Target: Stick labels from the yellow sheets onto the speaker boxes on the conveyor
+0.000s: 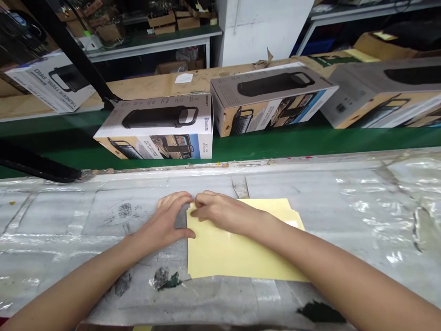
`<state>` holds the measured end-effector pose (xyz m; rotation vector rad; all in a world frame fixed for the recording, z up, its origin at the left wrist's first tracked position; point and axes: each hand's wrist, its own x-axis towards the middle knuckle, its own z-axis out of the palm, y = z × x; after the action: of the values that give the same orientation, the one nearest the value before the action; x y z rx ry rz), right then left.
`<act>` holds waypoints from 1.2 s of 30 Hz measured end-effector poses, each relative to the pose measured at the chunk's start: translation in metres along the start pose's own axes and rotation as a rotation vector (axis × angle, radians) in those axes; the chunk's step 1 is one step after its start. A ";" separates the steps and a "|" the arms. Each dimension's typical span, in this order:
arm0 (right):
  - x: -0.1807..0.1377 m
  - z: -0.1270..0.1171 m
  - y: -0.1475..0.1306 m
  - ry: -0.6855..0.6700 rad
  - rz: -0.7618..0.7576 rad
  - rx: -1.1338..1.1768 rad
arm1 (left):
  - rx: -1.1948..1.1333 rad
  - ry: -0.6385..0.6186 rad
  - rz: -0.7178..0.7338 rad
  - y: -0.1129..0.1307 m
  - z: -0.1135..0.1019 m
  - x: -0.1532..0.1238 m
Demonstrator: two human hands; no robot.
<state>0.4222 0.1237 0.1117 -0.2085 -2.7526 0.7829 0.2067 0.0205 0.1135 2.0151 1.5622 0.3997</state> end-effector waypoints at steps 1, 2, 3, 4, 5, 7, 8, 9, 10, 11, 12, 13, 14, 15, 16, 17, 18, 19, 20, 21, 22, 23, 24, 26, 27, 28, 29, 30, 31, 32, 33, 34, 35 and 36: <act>-0.002 0.000 0.000 -0.003 -0.015 -0.003 | 0.002 0.001 0.007 -0.001 0.001 -0.001; -0.003 0.000 0.000 -0.002 -0.028 -0.004 | 0.006 0.000 0.012 -0.001 0.001 -0.002; -0.005 0.000 -0.001 0.002 -0.034 0.001 | 0.011 0.000 0.014 -0.002 0.002 -0.003; -0.006 0.000 -0.001 0.011 -0.033 0.013 | 0.017 -0.001 0.016 -0.002 0.002 -0.004; -0.006 0.000 -0.001 0.021 -0.025 0.032 | 0.024 -0.001 0.018 -0.003 0.002 -0.005; -0.005 0.000 0.000 0.035 0.008 0.072 | 0.035 0.001 0.023 -0.004 0.003 -0.006; -0.004 0.000 0.000 0.033 0.023 0.087 | 0.039 0.001 0.025 -0.004 0.004 -0.006; -0.004 0.000 0.001 0.024 0.032 0.092 | 0.040 -0.002 0.025 -0.004 0.004 -0.005; -0.003 0.001 0.001 0.011 0.031 0.086 | 0.039 -0.004 0.021 -0.005 0.004 -0.005; -0.002 0.001 0.002 0.001 0.022 0.072 | 0.037 -0.006 0.015 -0.005 0.004 -0.005; -0.002 0.002 0.003 -0.003 0.006 0.055 | 0.036 -0.006 0.006 -0.005 0.004 -0.004; -0.002 0.003 0.005 -0.002 -0.010 0.043 | 0.035 -0.006 -0.003 -0.005 0.004 -0.004; -0.003 0.003 0.006 0.002 -0.024 0.037 | 0.034 -0.005 -0.010 -0.005 0.004 -0.004; -0.004 0.004 0.007 0.011 -0.033 0.037 | 0.033 -0.005 -0.018 -0.005 0.004 -0.004; -0.004 0.005 0.008 0.020 -0.036 0.041 | 0.032 -0.008 -0.024 -0.004 0.004 -0.004; -0.004 0.005 0.008 0.024 -0.034 0.047 | 0.029 -0.012 -0.031 -0.004 0.004 -0.005; -0.004 0.005 0.008 0.024 -0.031 0.052 | 0.027 -0.019 -0.038 -0.004 0.003 -0.005; -0.004 0.004 0.006 0.020 -0.031 0.053 | 0.025 -0.026 -0.046 -0.003 0.003 -0.004; -0.002 0.002 0.005 0.012 -0.030 0.047 | 0.023 -0.033 -0.053 -0.003 0.002 -0.004; 0.000 0.000 0.003 0.000 -0.029 0.034 | 0.020 -0.038 -0.059 -0.002 0.002 -0.004; 0.002 -0.002 0.001 -0.017 -0.026 0.016 | 0.014 -0.040 -0.063 -0.002 0.001 -0.003; 0.004 -0.005 -0.001 -0.034 -0.021 -0.004 | 0.007 -0.040 -0.066 -0.001 0.001 -0.003; 0.006 -0.007 -0.003 -0.048 -0.017 -0.023 | -0.001 -0.036 -0.069 -0.001 0.001 -0.003; 0.008 -0.010 -0.004 -0.065 -0.021 -0.041 | -0.012 -0.018 -0.073 -0.002 0.001 -0.002; 0.008 -0.010 -0.004 -0.066 -0.024 -0.041 | -0.013 -0.007 -0.074 -0.003 0.002 -0.002; 0.008 -0.010 -0.003 -0.062 -0.029 -0.038 | -0.012 0.005 -0.073 -0.003 0.002 -0.002; 0.008 -0.010 -0.002 -0.058 -0.033 -0.034 | -0.010 0.017 -0.072 -0.004 0.003 -0.002; 0.007 -0.009 -0.001 -0.052 -0.035 -0.030 | -0.008 0.028 -0.071 -0.005 0.004 -0.002; 0.006 -0.008 0.001 -0.046 -0.035 -0.028 | -0.007 0.035 -0.071 -0.005 0.004 -0.003; 0.005 -0.007 0.002 -0.042 -0.033 -0.026 | -0.008 0.040 -0.073 -0.005 0.005 -0.003; 0.004 -0.005 0.003 -0.039 -0.032 -0.025 | -0.011 0.044 -0.076 -0.006 0.005 -0.003; 0.004 -0.003 0.004 -0.036 -0.033 -0.023 | -0.014 0.047 -0.080 -0.006 0.005 -0.003; 0.003 -0.002 0.005 -0.034 -0.032 -0.020 | -0.017 0.048 -0.083 -0.006 0.005 -0.003; 0.003 -0.001 0.006 -0.033 -0.034 -0.015 | -0.020 0.050 -0.084 -0.006 0.006 -0.003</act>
<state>0.4203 0.1300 0.1094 -0.1527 -2.7862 0.7631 0.2043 0.0172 0.1059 1.9305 1.6608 0.4346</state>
